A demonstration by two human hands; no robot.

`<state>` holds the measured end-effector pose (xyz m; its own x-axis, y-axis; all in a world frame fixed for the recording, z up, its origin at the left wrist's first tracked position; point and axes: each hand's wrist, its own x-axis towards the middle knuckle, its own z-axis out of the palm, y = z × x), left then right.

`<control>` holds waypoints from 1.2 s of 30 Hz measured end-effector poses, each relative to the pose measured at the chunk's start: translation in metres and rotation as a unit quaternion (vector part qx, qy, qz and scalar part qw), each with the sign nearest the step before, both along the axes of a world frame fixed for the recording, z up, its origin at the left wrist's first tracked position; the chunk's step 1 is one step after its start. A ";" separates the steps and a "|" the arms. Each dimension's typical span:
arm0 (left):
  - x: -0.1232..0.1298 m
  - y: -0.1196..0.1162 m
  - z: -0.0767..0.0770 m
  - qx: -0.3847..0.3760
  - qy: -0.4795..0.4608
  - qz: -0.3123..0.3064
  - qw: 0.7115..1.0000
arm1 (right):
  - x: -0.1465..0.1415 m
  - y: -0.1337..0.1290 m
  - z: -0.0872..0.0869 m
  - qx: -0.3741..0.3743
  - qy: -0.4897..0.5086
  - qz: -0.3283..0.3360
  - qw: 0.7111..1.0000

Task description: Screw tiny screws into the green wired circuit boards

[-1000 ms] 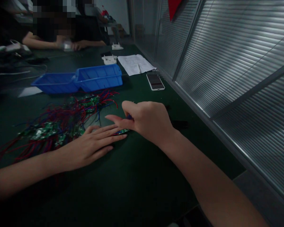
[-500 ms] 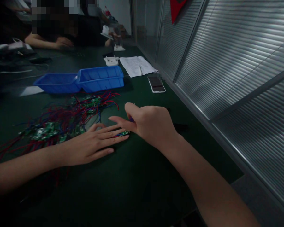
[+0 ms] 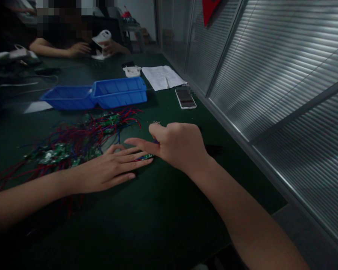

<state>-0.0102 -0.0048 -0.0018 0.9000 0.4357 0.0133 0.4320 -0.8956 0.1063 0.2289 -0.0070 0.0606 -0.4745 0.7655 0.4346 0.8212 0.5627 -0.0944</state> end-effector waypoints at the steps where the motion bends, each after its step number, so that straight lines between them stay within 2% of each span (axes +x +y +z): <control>1: 0.000 0.000 0.000 -0.001 -0.001 -0.001 1.000 | -0.001 -0.001 -0.001 0.005 -0.001 -0.014 1.000; 2: 0.000 0.000 0.000 -0.003 -0.001 -0.001 1.000 | -0.002 -0.002 -0.001 -0.004 0.007 -0.006 1.000; 5: 0.000 0.000 -0.001 -0.010 -0.005 -0.002 1.000 | -0.004 -0.003 0.002 -0.069 0.049 0.087 0.993; 7: 0.000 0.000 -0.001 -0.011 -0.006 -0.002 1.000 | -0.004 -0.003 0.005 -0.092 0.046 0.114 0.988; 11: -0.001 -0.001 -0.001 -0.006 -0.007 -0.002 1.000 | -0.003 -0.001 0.008 -0.081 -0.006 0.065 0.995; 15: -0.001 -0.001 -0.003 0.002 -0.005 -0.002 1.000 | -0.001 0.001 0.003 0.012 -0.020 -0.052 0.998; 16: -0.001 -0.001 -0.003 0.002 -0.006 -0.003 1.000 | -0.001 0.001 0.002 0.021 -0.016 -0.062 0.998; 18: -0.001 -0.001 -0.003 -0.001 -0.007 -0.001 1.000 | -0.001 0.002 0.000 -0.002 0.006 -0.025 1.000; 21: -0.001 -0.002 -0.002 -0.018 -0.010 0.003 1.000 | -0.002 0.000 0.001 -0.062 0.057 0.082 0.993; 23: -0.001 -0.003 -0.001 -0.032 -0.024 0.012 0.999 | -0.004 -0.001 0.003 -0.080 0.059 0.109 0.989; 28: -0.004 -0.004 -0.003 -0.042 -0.053 0.037 0.997 | -0.004 -0.003 0.006 -0.087 0.021 0.062 0.994; 32: -0.004 -0.004 -0.004 -0.040 -0.058 0.050 0.996 | -0.004 -0.003 0.002 -0.052 0.035 0.013 0.998; 34: -0.003 -0.004 -0.003 -0.045 -0.052 0.048 0.996 | -0.005 -0.005 0.000 -0.049 0.046 0.020 0.998; 36: -0.001 -0.003 0.000 -0.052 -0.046 0.042 0.997 | -0.008 -0.007 0.001 -0.070 0.066 0.060 0.994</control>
